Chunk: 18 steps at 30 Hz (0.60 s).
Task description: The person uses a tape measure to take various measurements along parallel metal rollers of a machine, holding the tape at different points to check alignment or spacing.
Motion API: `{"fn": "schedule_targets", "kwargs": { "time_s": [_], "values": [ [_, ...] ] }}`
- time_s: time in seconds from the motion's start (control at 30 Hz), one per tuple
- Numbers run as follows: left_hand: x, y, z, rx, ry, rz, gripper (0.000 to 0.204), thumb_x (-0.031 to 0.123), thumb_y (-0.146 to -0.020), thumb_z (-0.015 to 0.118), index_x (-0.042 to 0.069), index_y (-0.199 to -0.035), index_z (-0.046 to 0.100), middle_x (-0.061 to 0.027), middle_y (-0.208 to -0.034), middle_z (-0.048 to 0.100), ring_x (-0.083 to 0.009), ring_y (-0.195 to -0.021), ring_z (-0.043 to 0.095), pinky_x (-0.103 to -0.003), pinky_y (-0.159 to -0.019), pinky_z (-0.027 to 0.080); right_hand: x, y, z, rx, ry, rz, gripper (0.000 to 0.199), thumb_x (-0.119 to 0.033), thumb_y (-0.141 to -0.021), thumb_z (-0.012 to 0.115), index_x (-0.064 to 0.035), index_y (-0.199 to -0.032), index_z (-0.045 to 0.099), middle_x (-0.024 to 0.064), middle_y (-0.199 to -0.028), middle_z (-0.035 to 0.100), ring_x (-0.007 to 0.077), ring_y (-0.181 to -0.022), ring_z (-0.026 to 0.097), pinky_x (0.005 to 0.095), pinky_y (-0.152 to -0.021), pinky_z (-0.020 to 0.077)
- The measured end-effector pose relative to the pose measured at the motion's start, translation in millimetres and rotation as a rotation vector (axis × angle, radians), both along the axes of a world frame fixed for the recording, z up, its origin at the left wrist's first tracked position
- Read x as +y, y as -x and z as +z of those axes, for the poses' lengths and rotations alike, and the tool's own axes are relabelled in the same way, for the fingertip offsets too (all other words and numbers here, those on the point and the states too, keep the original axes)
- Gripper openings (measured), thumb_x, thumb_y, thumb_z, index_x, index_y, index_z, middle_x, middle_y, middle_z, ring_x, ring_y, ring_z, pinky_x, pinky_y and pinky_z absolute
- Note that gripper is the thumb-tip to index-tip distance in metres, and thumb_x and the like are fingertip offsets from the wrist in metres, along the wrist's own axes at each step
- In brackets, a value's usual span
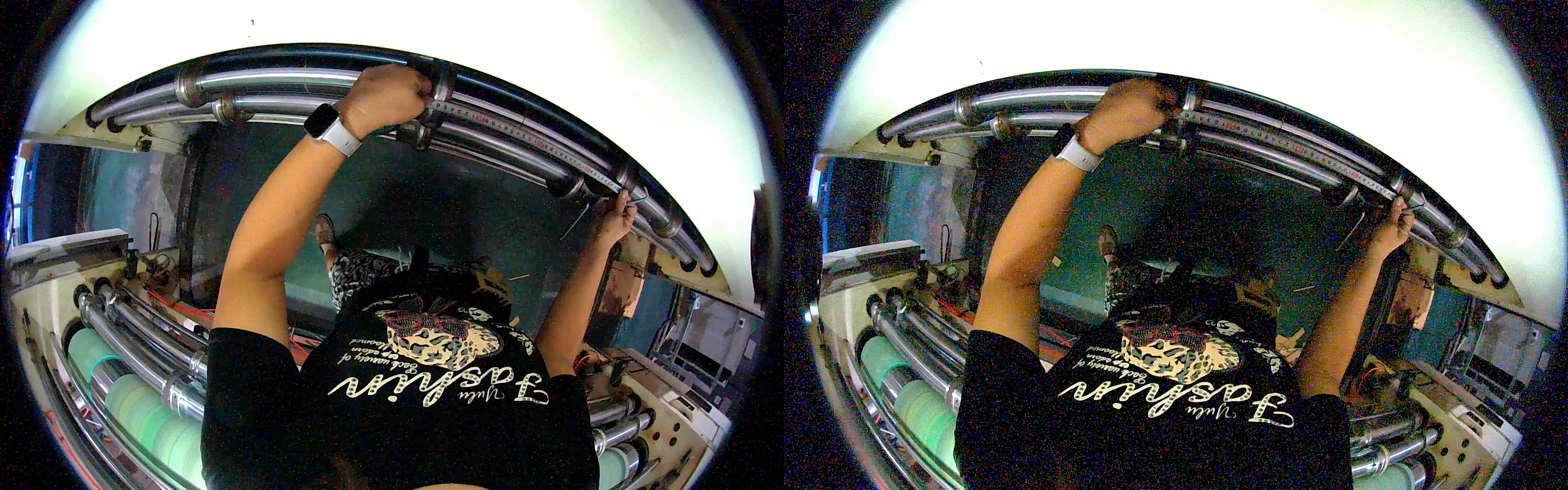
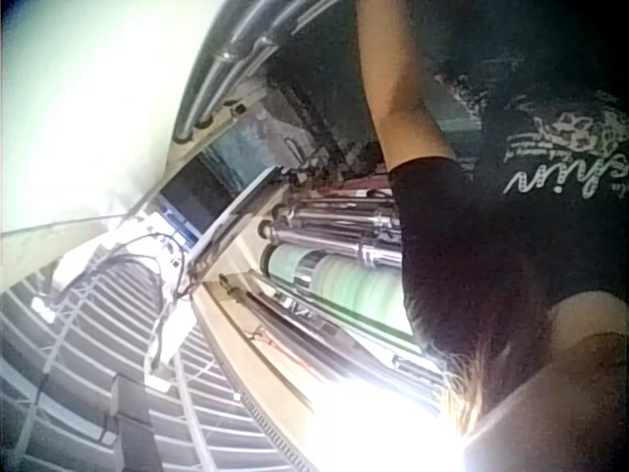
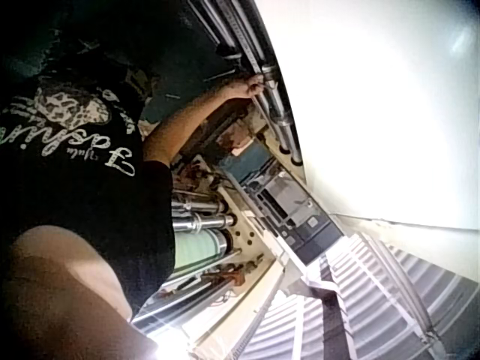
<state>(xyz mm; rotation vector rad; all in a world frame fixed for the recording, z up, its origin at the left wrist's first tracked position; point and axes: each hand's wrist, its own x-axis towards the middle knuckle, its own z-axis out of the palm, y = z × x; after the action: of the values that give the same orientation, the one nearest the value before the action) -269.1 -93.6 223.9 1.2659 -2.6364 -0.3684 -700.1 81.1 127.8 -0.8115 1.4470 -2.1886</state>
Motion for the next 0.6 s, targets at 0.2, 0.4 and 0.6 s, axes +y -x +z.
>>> {"fn": "schedule_targets", "kwargs": {
  "time_s": [0.2,0.4,0.6],
  "values": [
    [-0.8,-0.3,-4.2,0.026,0.003,-0.001,0.024,0.031,-0.079,0.055,0.013,-0.087,0.067,-0.0133,-0.086,0.064,-0.0332,-0.082,0.06,-0.043,-0.073,0.048,0.3,8.6,-7.1,-0.018,-0.001,-0.001,0.009,-0.012,-0.087,0.057,-0.0056,-0.082,0.052,0.0048,-0.08,0.06,0.0139,-0.07,0.057,0.0289,-0.064,0.0507],
    [1.1,-0.4,-1.0,0.026,0.028,-0.019,0.022,0.027,-0.077,0.053,0.014,-0.088,0.067,-0.0132,-0.085,0.064,-0.0329,-0.081,0.06,-0.043,-0.072,0.049,0.2,7.7,-5.7,-0.033,-0.058,-0.063,0.011,-0.012,-0.086,0.058,-0.0069,-0.08,0.052,0.0032,-0.078,0.059,0.0118,-0.067,0.055,0.0254,-0.058,0.0486],
    [2.3,1.3,3.4,-0.022,-0.002,0.005,0.024,0.021,-0.074,0.048,0.015,-0.088,0.067,-0.0127,-0.086,0.064,-0.0321,-0.082,0.061,-0.042,-0.074,0.049,-3.9,-2.3,0.9,0.047,-0.026,-0.07,0.025,-0.015,-0.088,0.057,-0.0118,-0.069,0.041,0.0015,-0.058,0.048,0.007,-0.042,0.034,0.0219,-0.037,0.0283]
  ]
}}
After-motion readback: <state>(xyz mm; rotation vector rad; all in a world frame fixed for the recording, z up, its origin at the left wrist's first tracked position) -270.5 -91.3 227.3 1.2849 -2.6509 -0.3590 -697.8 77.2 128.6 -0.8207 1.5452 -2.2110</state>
